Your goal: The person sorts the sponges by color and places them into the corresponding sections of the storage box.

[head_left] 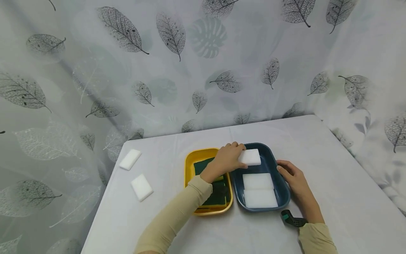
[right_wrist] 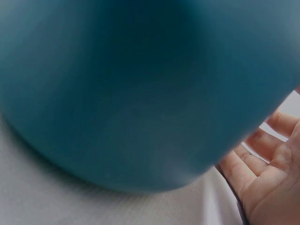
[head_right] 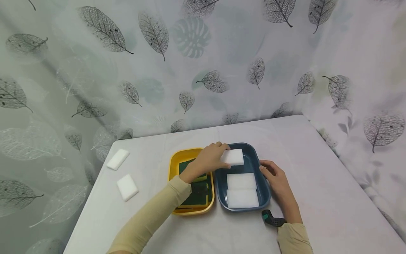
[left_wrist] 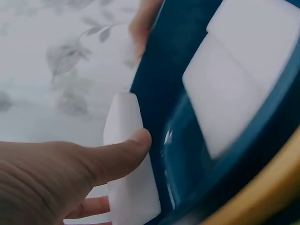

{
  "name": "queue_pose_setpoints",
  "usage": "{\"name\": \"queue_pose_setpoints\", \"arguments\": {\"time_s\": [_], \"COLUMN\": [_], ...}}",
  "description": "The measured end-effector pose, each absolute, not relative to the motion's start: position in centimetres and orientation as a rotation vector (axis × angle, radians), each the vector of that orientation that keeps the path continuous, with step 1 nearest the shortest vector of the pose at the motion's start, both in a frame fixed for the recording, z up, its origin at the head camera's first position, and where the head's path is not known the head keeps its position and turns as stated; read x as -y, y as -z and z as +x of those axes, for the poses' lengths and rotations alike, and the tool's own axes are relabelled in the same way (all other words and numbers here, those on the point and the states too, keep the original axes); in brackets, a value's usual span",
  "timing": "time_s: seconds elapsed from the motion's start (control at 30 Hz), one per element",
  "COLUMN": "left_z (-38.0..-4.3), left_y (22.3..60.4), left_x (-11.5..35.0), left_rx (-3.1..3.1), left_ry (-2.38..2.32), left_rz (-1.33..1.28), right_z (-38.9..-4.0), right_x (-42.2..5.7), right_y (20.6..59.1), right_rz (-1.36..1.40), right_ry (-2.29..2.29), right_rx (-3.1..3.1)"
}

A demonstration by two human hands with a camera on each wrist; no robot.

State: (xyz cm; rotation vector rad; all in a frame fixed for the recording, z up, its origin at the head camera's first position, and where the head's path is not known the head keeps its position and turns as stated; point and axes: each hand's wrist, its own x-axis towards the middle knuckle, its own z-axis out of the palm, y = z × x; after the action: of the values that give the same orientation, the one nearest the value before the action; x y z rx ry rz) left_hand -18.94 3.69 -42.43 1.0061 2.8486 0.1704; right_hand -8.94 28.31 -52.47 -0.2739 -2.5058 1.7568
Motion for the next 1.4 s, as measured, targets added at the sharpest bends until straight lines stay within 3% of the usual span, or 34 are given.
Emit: {"name": "queue_pose_setpoints", "arguments": {"time_s": [0.5, 1.4], "left_z": [-18.4, -18.3], "left_y": [44.4, 45.4], "left_x": [-7.3, -8.0], "left_rx": [-2.786, -2.719], "left_ry": [-0.107, 0.082], "left_rz": [1.026, 0.962], "right_z": [-9.0, -8.9], "right_x": [-28.4, -28.4], "right_y": [52.8, 52.6], "right_rz": [-0.211, -0.245], "right_ry": [-1.740, -1.697], "right_rx": [2.478, 2.533]}}
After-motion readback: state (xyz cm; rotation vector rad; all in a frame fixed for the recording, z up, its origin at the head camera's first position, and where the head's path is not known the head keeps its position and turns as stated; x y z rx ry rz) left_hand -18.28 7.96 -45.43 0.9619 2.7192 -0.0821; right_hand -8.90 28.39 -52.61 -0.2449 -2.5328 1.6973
